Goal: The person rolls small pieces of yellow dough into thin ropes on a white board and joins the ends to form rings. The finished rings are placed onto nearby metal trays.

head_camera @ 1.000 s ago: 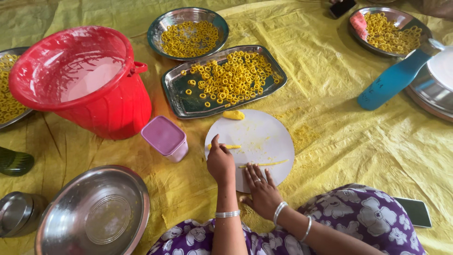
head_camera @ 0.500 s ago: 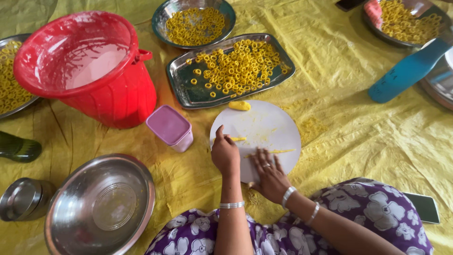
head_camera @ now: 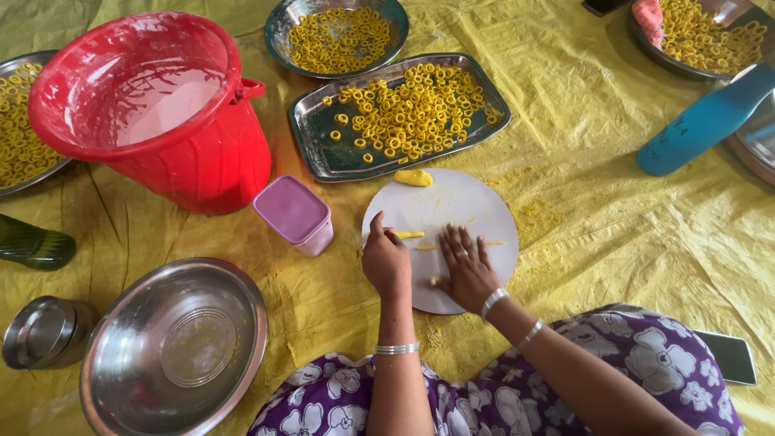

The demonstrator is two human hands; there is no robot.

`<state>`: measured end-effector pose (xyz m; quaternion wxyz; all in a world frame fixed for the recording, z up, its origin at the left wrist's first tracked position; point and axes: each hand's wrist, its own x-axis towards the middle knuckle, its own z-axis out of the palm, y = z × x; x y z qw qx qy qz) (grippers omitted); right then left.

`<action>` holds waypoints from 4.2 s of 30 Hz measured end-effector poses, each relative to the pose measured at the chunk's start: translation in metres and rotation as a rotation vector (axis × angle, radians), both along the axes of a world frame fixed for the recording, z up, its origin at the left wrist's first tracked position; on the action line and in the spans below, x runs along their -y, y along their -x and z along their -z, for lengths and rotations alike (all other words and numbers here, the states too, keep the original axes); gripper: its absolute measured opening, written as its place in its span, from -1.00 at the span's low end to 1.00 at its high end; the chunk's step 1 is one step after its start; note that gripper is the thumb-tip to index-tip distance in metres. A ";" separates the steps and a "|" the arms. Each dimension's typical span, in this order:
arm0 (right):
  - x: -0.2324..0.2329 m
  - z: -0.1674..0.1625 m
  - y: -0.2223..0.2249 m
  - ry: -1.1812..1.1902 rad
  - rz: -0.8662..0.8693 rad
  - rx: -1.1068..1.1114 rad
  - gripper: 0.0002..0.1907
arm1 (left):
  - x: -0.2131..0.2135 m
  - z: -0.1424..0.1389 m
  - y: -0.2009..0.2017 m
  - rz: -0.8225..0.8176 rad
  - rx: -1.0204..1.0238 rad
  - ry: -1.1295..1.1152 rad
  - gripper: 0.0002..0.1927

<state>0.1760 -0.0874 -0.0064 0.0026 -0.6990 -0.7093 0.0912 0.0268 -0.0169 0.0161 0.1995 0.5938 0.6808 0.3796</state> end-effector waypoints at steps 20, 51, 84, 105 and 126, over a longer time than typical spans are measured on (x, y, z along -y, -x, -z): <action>0.037 0.003 -0.043 0.196 0.014 0.179 0.07 | 0.001 0.001 -0.004 0.010 -0.035 0.001 -0.64; 0.016 -0.045 -0.039 0.462 -0.036 0.143 0.12 | 0.011 0.006 0.002 0.101 -0.141 -0.060 -0.65; -0.001 -0.028 -0.054 -0.041 0.223 -0.031 -0.80 | 0.065 0.064 -0.064 0.166 1.255 0.843 -0.66; 0.016 -0.084 -0.049 -0.159 0.093 -0.243 -0.89 | 0.052 0.069 -0.061 -0.094 1.524 0.781 -0.65; 0.007 -0.042 -0.061 0.100 0.287 -1.314 -0.82 | 0.047 -0.010 -0.050 0.234 1.323 0.257 -0.59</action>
